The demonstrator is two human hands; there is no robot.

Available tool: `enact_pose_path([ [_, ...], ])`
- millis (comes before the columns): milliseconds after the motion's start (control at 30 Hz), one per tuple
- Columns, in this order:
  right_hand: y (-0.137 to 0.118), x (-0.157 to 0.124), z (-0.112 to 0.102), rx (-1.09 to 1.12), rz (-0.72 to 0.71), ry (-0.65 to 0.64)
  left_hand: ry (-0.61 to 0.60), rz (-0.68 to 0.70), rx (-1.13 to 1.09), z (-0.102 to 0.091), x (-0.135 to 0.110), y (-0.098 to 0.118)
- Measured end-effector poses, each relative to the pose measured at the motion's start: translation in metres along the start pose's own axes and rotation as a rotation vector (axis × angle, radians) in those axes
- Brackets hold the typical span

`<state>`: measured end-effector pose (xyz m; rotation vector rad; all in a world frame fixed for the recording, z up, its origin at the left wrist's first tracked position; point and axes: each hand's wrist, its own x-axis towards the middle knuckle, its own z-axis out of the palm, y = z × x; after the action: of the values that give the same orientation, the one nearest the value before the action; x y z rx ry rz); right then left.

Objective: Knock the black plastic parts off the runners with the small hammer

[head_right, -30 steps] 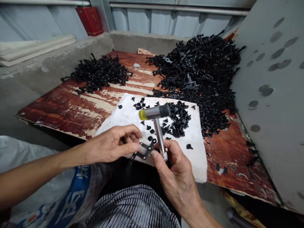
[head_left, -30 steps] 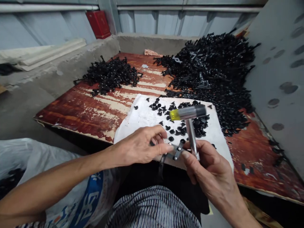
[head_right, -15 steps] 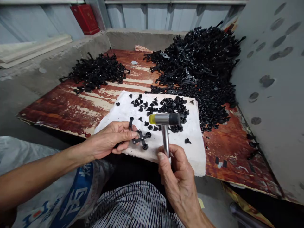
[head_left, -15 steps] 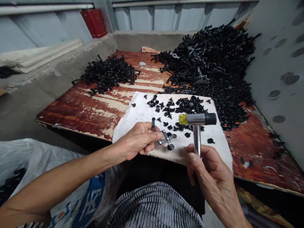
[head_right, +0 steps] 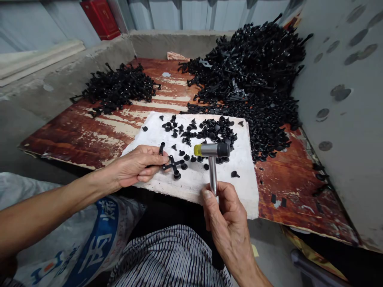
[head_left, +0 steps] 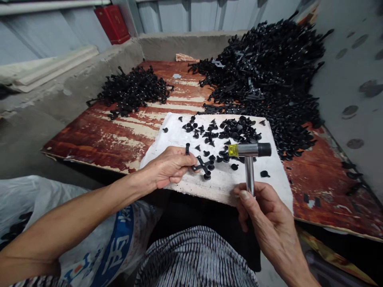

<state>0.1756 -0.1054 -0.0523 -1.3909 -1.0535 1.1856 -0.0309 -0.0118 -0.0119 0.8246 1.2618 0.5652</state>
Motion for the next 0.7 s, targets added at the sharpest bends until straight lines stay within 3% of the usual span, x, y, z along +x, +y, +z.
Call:
enact_pose_path([
  [467, 0.008, 0.0, -0.006, -0.11, -0.082, -0.03, 0.038, -0.006, 0.075, 0.008, -0.001, 0.004],
  [567, 0.004, -0.001, -0.013, -0.314, -0.229, -0.035, 0.045, 0.024, 0.111, 0.008, 0.001, 0.003],
  [700, -0.007, -0.001, -0.024, -0.592, -0.581, -0.067, 0.076, 0.031, 0.193, 0.012, 0.003, 0.005],
])
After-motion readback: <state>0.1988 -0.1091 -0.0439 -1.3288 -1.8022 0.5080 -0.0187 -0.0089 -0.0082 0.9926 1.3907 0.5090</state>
